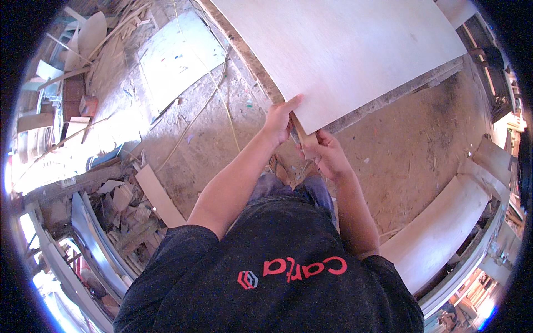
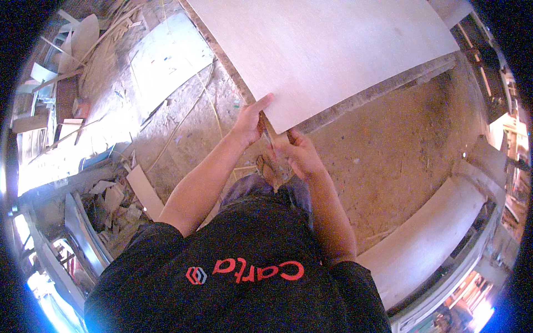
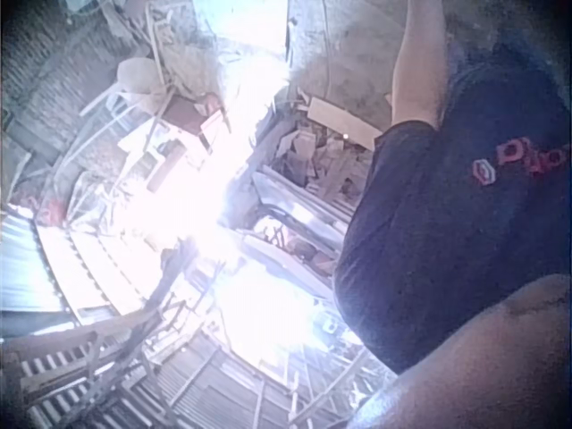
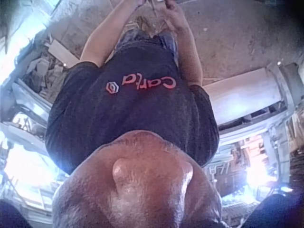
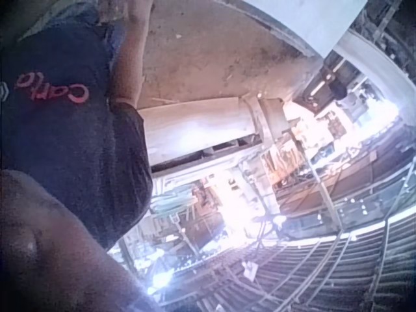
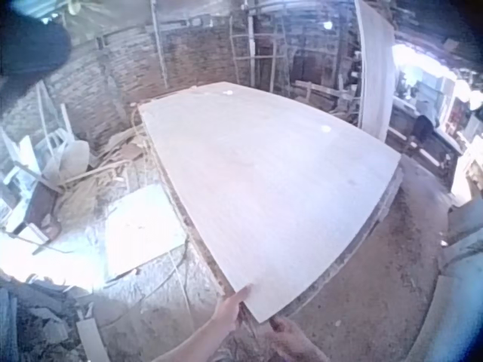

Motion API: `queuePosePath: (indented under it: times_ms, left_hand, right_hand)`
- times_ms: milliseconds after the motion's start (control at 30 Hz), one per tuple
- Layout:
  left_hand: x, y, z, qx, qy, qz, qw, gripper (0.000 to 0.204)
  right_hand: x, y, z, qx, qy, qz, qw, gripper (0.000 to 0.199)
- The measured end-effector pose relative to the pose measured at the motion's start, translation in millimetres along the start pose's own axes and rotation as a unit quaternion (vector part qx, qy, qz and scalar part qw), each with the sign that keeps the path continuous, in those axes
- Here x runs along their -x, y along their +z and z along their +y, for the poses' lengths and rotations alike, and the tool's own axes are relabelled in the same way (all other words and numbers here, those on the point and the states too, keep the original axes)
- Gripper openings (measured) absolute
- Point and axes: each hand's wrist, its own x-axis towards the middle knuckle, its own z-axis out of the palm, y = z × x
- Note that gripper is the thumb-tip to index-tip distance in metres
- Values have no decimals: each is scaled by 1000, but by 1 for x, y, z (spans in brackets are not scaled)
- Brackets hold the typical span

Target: The person positions a large white board onto a wooden frame, aligns it, and secures it using a nail gun. They handle small wooden pieces and the board repeatedly to fit and fasten them.

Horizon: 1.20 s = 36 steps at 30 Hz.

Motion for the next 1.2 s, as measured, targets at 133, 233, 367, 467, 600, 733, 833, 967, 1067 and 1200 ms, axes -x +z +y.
queuePosePath:
  times_ms: [133, 233, 367, 467, 600, 733, 833, 967, 1067, 1200]
  left_hand:
    - [1, -1, 1, -21, -17, 14, 1000, 48]
    - [9, 3, 9, -44, -49, 5, 998, 44]
    - [6, 1, 3, -24, -15, 10, 1000, 40]
    - [5, 2, 3, -27, -8, 27, 999, 39]
    - [16, 9, 11, -51, -21, 38, 998, 38]
    - [13, 8, 6, -35, -14, 38, 999, 37]
    - [5, 1, -1, -6, 14, 20, 1000, 37]
    - [11, 5, 3, 2, -5, 16, 1000, 41]
    - [16, 4, 7, 90, -38, 0, 995, 50]
    - [15, -4, 7, 100, -61, -2, 993, 57]
  right_hand:
    - [-10, 11, 1, -123, -57, 54, 989, 51]
    - [-13, 10, 6, -207, -72, 28, 975, 53]
    - [-18, 21, 7, -286, -70, 17, 956, 50]
    - [-23, 23, 7, -343, -41, 49, 937, 46]
    - [-25, 41, 0, -340, -64, 78, 935, 42]
    - [-32, 35, 7, -321, -80, 97, 939, 39]
    - [-31, 40, 2, -325, -74, 93, 938, 37]
    - [-32, 37, 3, -320, -81, 102, 938, 41]
    - [-31, 37, 3, -317, -78, 98, 940, 41]
    - [-32, 37, 2, -304, -70, 81, 947, 42]
